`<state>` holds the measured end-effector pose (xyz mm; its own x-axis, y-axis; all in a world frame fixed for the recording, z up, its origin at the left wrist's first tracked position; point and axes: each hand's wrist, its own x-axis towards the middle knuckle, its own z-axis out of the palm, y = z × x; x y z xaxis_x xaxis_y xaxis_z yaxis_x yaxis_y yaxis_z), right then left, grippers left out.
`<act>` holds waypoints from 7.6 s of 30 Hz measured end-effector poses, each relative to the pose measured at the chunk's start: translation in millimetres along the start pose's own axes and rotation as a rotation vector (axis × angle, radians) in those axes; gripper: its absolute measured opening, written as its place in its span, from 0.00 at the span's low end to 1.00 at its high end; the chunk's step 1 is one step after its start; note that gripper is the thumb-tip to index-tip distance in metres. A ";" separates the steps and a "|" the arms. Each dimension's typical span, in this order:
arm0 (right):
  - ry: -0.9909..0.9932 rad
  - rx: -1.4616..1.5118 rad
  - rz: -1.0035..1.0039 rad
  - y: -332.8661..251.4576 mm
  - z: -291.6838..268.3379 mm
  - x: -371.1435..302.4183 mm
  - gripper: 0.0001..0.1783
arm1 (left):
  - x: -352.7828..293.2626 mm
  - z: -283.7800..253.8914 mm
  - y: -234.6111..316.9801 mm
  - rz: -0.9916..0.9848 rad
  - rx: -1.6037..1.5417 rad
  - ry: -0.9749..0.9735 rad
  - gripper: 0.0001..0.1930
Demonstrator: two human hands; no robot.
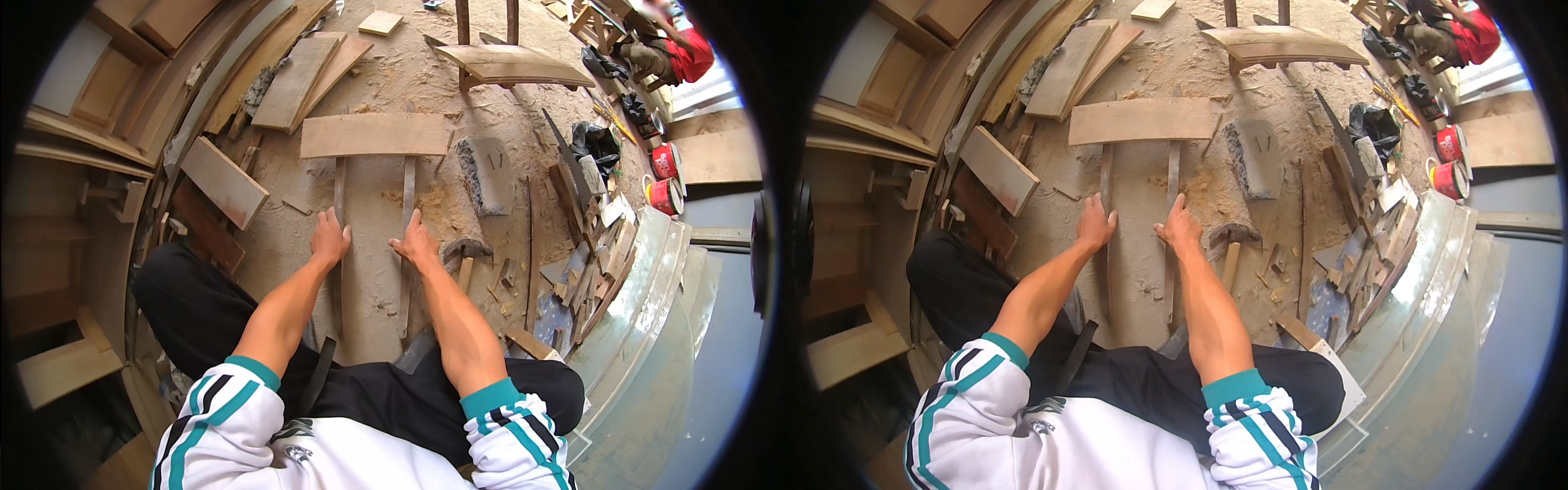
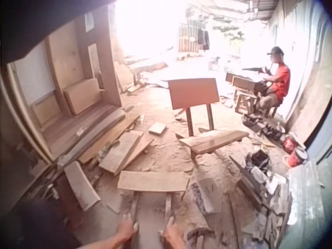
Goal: The person sits on the floor and assembles a wooden chair by nailing a plank to the frame. They position the plank, hammer nails into it, and repeatedly adjust the plank and frame to ensure alignment.
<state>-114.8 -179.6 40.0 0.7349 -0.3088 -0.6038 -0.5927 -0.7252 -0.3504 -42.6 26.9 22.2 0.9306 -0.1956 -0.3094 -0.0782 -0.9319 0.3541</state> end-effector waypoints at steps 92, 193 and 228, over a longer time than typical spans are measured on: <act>0.076 -0.063 -0.064 60.9 46.0 -54.3 0.55 | -43.7 49.7 -21.8 0.137 -0.102 0.188 0.38; 0.693 0.031 -0.453 31.6 -278.3 -120.9 0.20 | -60.0 -106.4 189.3 0.222 -1.518 -0.125 0.25; 0.609 0.052 0.563 294.8 -365.2 -136.7 0.49 | -69.0 -4.9 447.8 0.466 -1.360 -1.049 0.34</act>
<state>-269.6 -576.0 280.7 0.3646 -0.9069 -0.2111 -0.9287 -0.3378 -0.1530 -140.1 -375.4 206.4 0.2811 -0.9452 -0.1662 0.5852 0.0316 0.8103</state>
